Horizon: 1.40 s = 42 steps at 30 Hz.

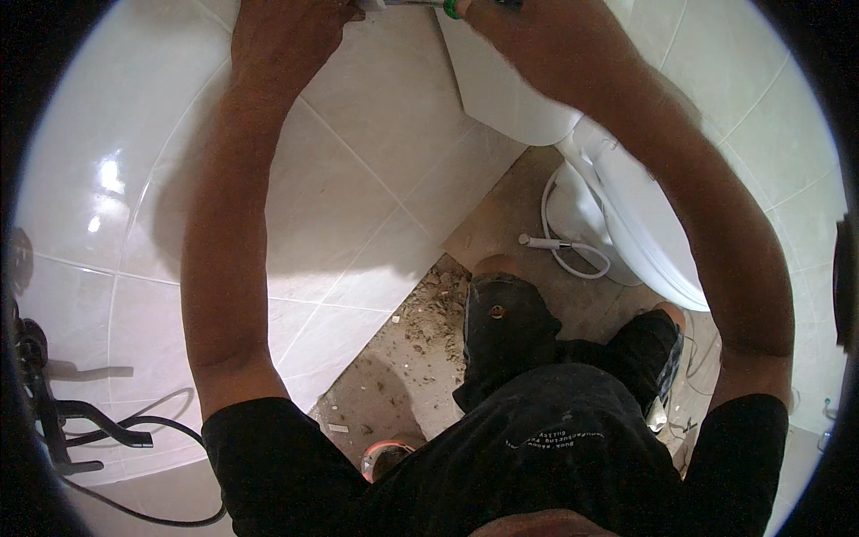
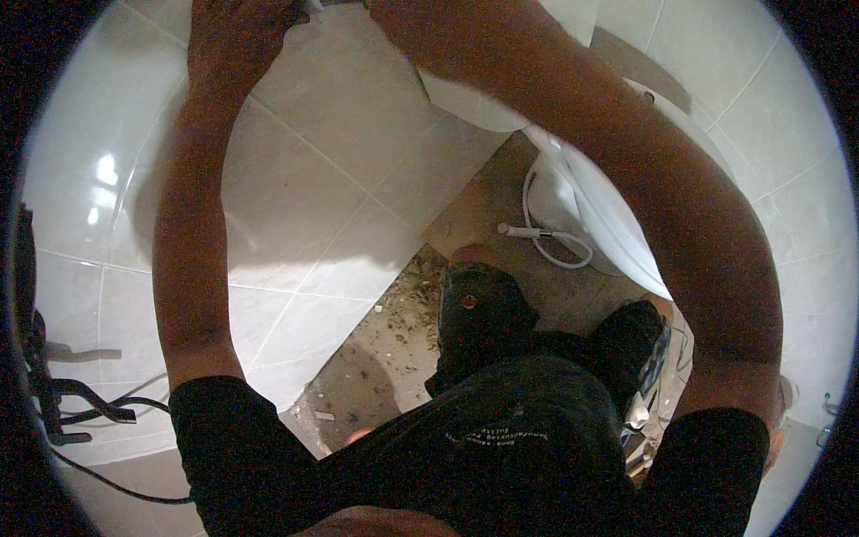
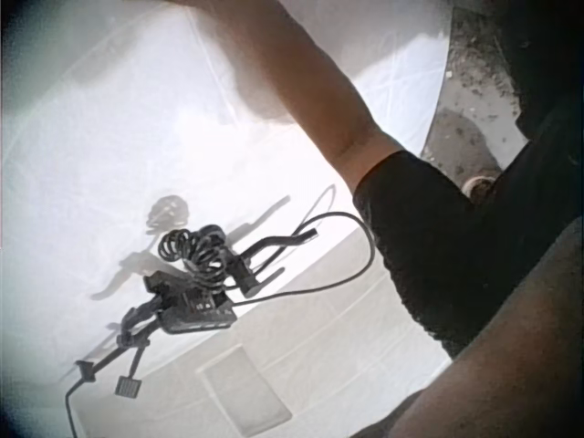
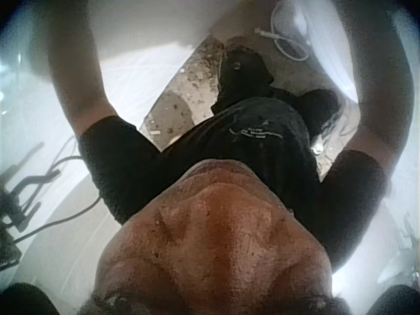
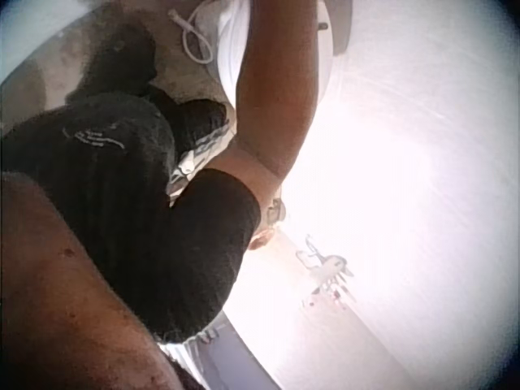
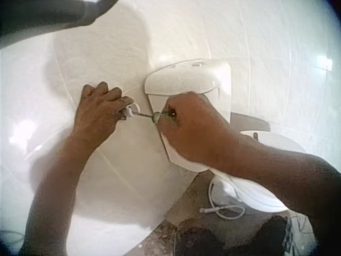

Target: The person installs a bidet attachment to a toilet. They use a screwdriver to secure components to the wall and handle a spray hose and various small parts by hand.

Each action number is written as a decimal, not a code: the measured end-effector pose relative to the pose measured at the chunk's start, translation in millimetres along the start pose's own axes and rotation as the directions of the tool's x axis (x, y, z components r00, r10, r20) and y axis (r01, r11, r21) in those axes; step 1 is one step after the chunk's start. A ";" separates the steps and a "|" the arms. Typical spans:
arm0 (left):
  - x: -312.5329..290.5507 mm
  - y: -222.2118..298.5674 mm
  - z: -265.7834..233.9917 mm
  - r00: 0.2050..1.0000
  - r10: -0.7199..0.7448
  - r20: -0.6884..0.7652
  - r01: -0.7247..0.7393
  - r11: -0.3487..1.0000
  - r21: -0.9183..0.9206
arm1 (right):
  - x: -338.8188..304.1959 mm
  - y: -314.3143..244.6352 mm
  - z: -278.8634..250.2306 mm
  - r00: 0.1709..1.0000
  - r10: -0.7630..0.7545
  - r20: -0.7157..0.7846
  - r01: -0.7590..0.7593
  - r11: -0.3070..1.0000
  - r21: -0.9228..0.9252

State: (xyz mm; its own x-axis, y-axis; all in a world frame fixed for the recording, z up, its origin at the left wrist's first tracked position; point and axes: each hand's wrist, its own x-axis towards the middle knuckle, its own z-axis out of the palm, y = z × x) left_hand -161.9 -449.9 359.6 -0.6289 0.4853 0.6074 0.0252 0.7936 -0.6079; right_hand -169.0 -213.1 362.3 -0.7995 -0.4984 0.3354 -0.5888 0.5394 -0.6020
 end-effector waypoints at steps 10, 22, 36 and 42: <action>1.3 -0.3 -0.7 1.000 0.000 0.009 0.000 1.000 0.001 | -1.7 21.5 18.9 0.954 -0.274 -0.123 0.253 0.954 -0.163; 1.6 -0.9 -1.7 1.000 0.002 -0.016 -0.002 1.000 0.007 | -10.1 11.8 14.8 0.988 -0.146 -0.044 0.147 0.989 0.021; -4.0 -3.1 0.9 1.000 0.001 -0.019 -0.001 1.000 0.013 | -14.4 13.8 5.1 0.925 -0.377 -0.038 0.367 0.916 -0.164; -3.1 -2.4 -2.4 1.000 -0.007 0.000 0.007 1.000 -0.001 | -1.4 24.6 15.9 0.828 -0.555 -0.078 0.456 0.748 -0.483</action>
State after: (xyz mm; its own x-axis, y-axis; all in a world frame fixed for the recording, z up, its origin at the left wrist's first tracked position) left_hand -158.1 -452.5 360.4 -0.6292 0.4798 0.6115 0.0217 0.7973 -0.6032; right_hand -180.4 -209.9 335.4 -0.3451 -0.6593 0.6680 -0.8621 0.5040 0.0521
